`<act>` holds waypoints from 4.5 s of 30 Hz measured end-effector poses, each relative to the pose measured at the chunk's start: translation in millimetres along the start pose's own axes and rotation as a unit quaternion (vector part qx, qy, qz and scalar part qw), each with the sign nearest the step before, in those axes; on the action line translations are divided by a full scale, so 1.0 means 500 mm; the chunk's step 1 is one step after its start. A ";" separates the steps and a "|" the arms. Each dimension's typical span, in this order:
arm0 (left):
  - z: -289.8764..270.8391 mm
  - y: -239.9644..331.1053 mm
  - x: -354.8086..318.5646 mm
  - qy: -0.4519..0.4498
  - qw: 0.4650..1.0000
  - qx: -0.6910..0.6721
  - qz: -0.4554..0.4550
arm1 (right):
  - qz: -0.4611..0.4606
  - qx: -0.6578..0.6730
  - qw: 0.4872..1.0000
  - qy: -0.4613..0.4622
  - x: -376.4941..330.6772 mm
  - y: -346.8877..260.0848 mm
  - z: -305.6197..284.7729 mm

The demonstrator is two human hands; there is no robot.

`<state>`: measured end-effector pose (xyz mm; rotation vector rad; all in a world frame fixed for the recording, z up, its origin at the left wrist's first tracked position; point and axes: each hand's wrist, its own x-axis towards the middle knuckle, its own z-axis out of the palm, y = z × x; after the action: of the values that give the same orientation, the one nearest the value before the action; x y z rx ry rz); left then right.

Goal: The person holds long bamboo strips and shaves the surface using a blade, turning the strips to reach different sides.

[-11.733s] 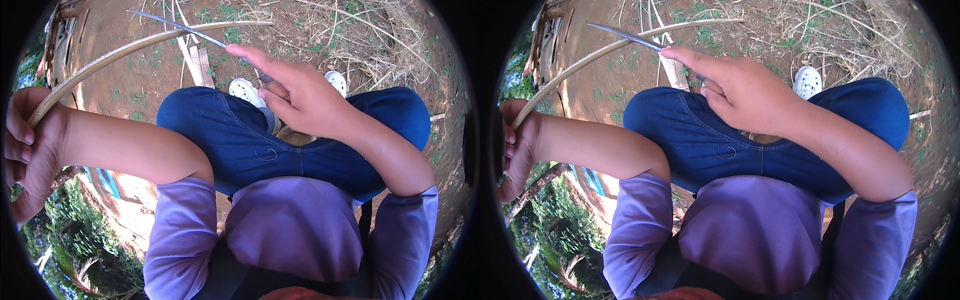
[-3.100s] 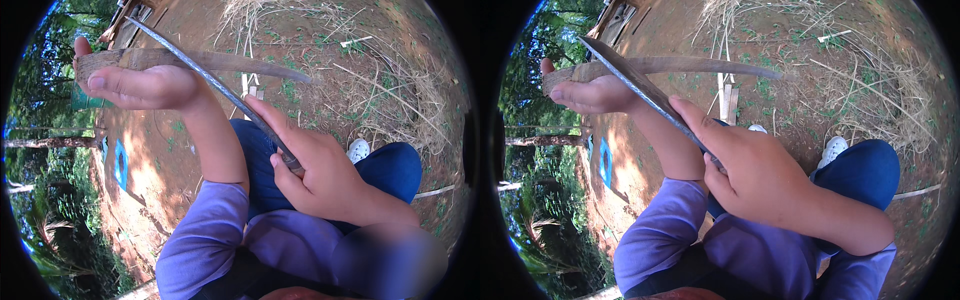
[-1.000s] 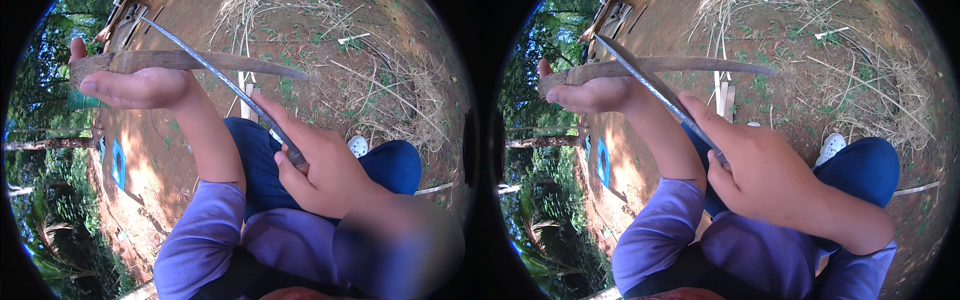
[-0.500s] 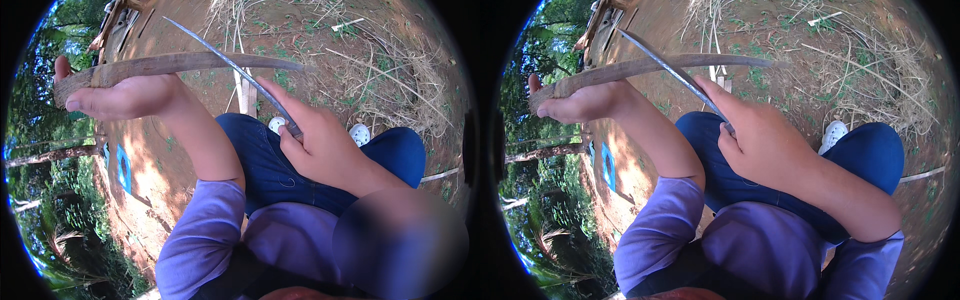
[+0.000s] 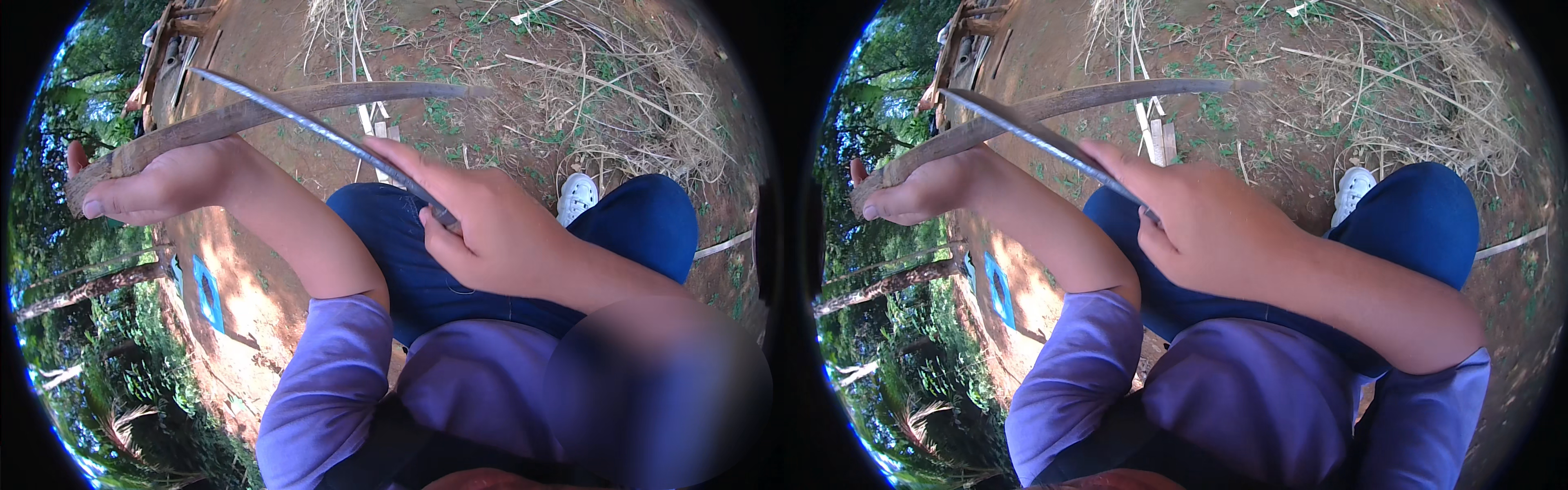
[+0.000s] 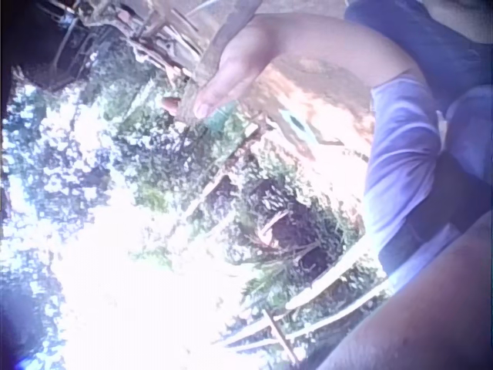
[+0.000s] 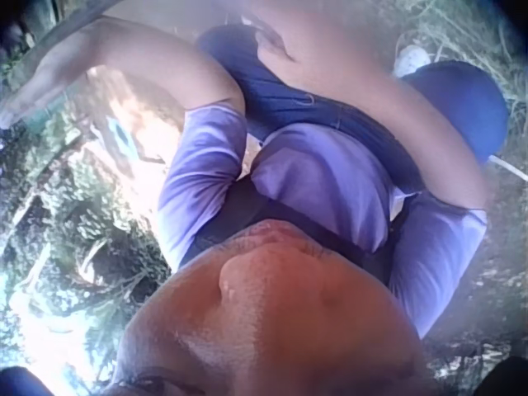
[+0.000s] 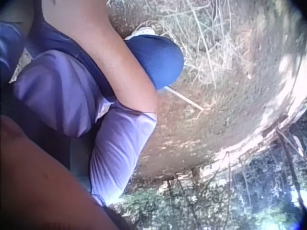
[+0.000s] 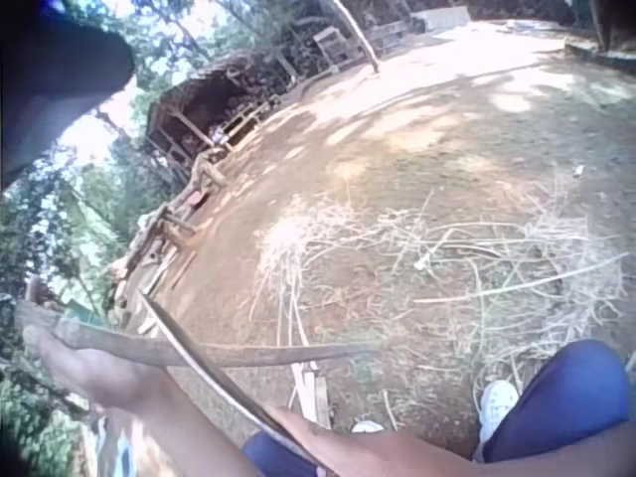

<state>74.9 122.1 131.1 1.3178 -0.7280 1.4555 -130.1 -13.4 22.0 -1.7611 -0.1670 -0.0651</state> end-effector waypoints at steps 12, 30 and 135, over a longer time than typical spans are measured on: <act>-0.034 -0.038 -0.002 0.001 0.998 0.038 -0.048 | 0.097 -0.007 0.995 -0.035 0.014 0.035 -0.008; -0.048 -0.062 0.005 -0.009 0.998 0.024 -0.064 | 0.122 -0.021 0.992 -0.002 0.007 0.093 0.010; -0.093 -0.160 0.028 -0.006 0.997 0.009 -0.081 | 0.504 -0.152 0.849 -0.054 -0.010 0.398 -0.019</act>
<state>134.3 193.6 119.5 1.3681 -0.6037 1.3277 -104.9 -60.5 -169.8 -1.9653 0.7379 0.8120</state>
